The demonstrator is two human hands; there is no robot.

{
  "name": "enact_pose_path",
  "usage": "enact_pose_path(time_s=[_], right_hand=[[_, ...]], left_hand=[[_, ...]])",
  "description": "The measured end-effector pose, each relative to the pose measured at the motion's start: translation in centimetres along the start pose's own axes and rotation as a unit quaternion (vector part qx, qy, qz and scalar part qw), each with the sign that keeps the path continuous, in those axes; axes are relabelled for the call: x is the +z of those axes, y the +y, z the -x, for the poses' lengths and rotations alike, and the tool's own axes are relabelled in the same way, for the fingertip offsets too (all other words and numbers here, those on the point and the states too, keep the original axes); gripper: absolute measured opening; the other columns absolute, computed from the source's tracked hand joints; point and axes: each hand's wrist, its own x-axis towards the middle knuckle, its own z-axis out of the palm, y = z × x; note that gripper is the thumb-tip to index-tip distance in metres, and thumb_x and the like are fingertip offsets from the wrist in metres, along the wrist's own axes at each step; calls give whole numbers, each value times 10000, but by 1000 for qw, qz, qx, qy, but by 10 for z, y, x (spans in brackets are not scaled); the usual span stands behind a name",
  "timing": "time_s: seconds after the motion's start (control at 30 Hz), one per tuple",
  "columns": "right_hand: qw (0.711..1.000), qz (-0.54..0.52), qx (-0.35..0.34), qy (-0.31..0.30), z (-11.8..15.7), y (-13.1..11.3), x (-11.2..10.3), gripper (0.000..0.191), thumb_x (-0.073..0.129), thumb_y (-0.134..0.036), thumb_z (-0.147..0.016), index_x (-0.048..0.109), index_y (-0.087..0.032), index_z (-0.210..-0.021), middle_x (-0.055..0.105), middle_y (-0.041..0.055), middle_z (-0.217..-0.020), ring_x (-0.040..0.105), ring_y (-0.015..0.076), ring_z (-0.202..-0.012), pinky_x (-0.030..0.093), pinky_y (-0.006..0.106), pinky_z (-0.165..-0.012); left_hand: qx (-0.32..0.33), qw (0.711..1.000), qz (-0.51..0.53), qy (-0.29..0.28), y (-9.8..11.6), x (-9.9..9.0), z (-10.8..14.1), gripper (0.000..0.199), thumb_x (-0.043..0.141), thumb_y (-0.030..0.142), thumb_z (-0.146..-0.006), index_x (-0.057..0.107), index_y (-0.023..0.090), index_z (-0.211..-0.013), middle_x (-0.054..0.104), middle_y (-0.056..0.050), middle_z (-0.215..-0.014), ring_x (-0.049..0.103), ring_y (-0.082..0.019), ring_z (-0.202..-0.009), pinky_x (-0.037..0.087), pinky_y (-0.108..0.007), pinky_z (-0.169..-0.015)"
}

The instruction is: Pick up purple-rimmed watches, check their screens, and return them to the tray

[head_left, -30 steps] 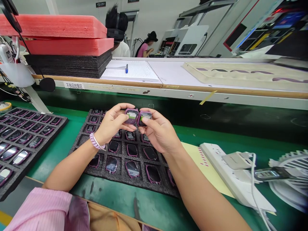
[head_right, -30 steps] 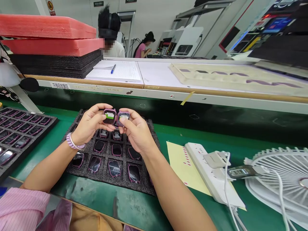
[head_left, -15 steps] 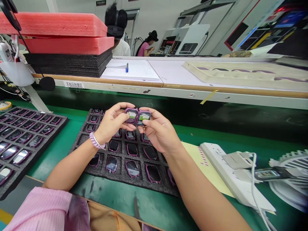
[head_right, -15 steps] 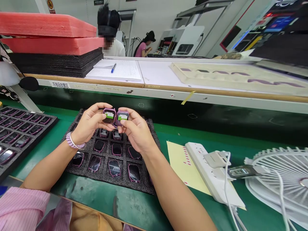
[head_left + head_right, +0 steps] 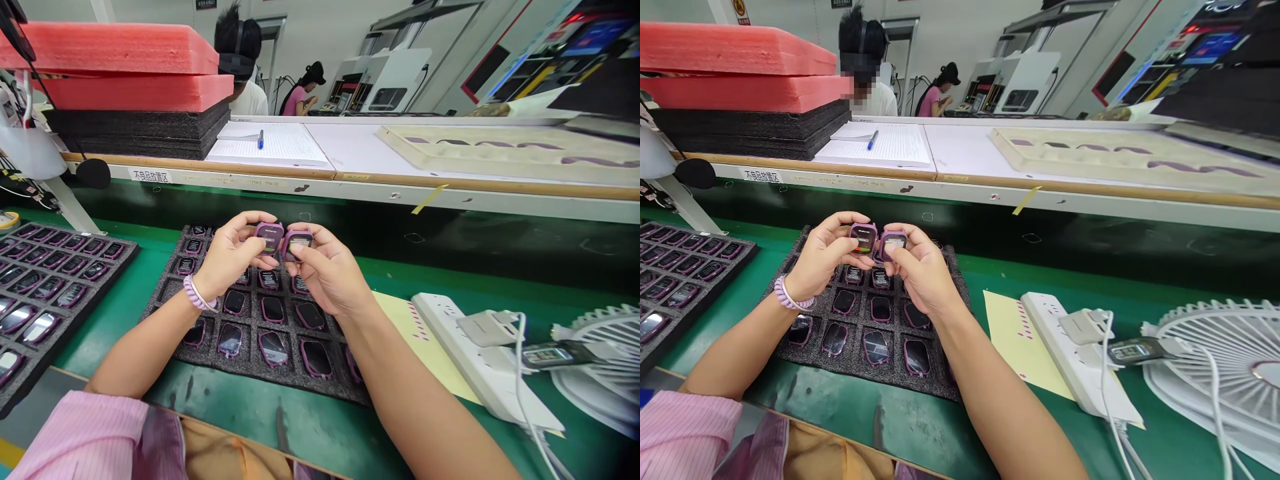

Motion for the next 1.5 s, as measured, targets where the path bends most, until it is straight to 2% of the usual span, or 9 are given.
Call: enact_pose_path(time_s=[0.27, 0.57, 0.83, 1.1, 1.2, 1.27, 1.33, 1.4, 1.5], right_hand=[[1000, -7, 17, -8, 1, -3, 0, 472, 776, -250, -628, 611, -222, -1069, 662, -3, -865, 539, 114, -588, 460, 258, -543], [1000, -11, 17, -10, 1, -2, 0, 489, 824, -300, -682, 621, -227, -1121, 652, -10, -874, 579, 111, -582, 474, 262, -565], [1000, -2, 19, -10, 1, -2, -1, 507, 765, -263, -649, 592, -225, -1124, 646, -17, -838, 584, 129, -608, 472, 277, -590], [1000, -4, 18, -5, -2, 0, -2, 493, 834, -392, -706, 595, -235, -1108, 628, -19, -821, 563, 122, -590, 479, 272, -572], [1000, -7, 5, -8, -1, -1, -2, 490, 823, -366, -698, 602, -237, -1116, 650, -2, -871, 575, 127, -622, 495, 269, -596], [1000, -10, 2, -9, 0, -3, -2, 488, 810, -312, -681, 607, -242, -1120, 668, 9, -917, 597, 136, -668, 512, 268, -625], [1000, -13, 16, -13, 1, -6, -3, 508, 806, -270, -674, 603, -246, -1139, 688, 27, -982, 613, 141, -701, 521, 266, -645], [999, -6, 27, -31, 3, -10, -3, 554, 815, -265, -693, 588, -254, -1198, 692, 58, -1090, 628, 146, -723, 530, 276, -659], [996, 39, -3, -75, 13, -24, -2, 595, 815, -315, -783, 562, -286, -1321, 664, 83, -1187, 658, 174, -763, 562, 326, -701]], left_hand=[[6, 1000, -10, 17, -1, -1, -2, 381, 600, 190, -729, 561, 174, -1108, 690, -8, -895, 704, -116, -605, 623, -205, -606], [21, 999, -23, 16, -4, -2, -2, 326, 638, 202, -783, 563, 161, -1098, 668, -17, -915, 702, -115, -590, 615, -189, -579], [12, 1000, -16, 9, -2, -2, -2, 479, 619, 138, -730, 551, 166, -1203, 668, -33, -998, 703, -101, -642, 616, -188, -640], [25, 1000, 3, -5, 5, -1, 2, 538, 665, 107, -717, 545, 172, -1237, 660, -27, -990, 664, -82, -662, 595, -186, -662], [41, 997, 33, -51, 21, 6, 16, 526, 723, 48, -697, 580, 187, -1183, 661, -30, -998, 664, -93, -780, 574, -160, -720], [25, 990, 72, -118, 33, 12, 31, 526, 745, 13, -696, 602, 211, -1161, 665, -29, -978, 672, -109, -856, 565, -152, -754], [-13, 969, 130, -207, 42, 18, 51, 559, 768, 11, -694, 613, 248, -1176, 668, -19, -931, 684, -123, -856, 568, -162, -744], [-68, 940, 183, -281, 48, 21, 74, 591, 829, 108, -700, 616, 280, -1223, 681, -29, -924, 707, -160, -870, 587, -202, -745], [-140, 915, 190, -327, 53, 21, 104, 639, 879, 431, -695, 631, 289, -1267, 710, -88, -1005, 722, -253, -972, 610, -305, -830]])
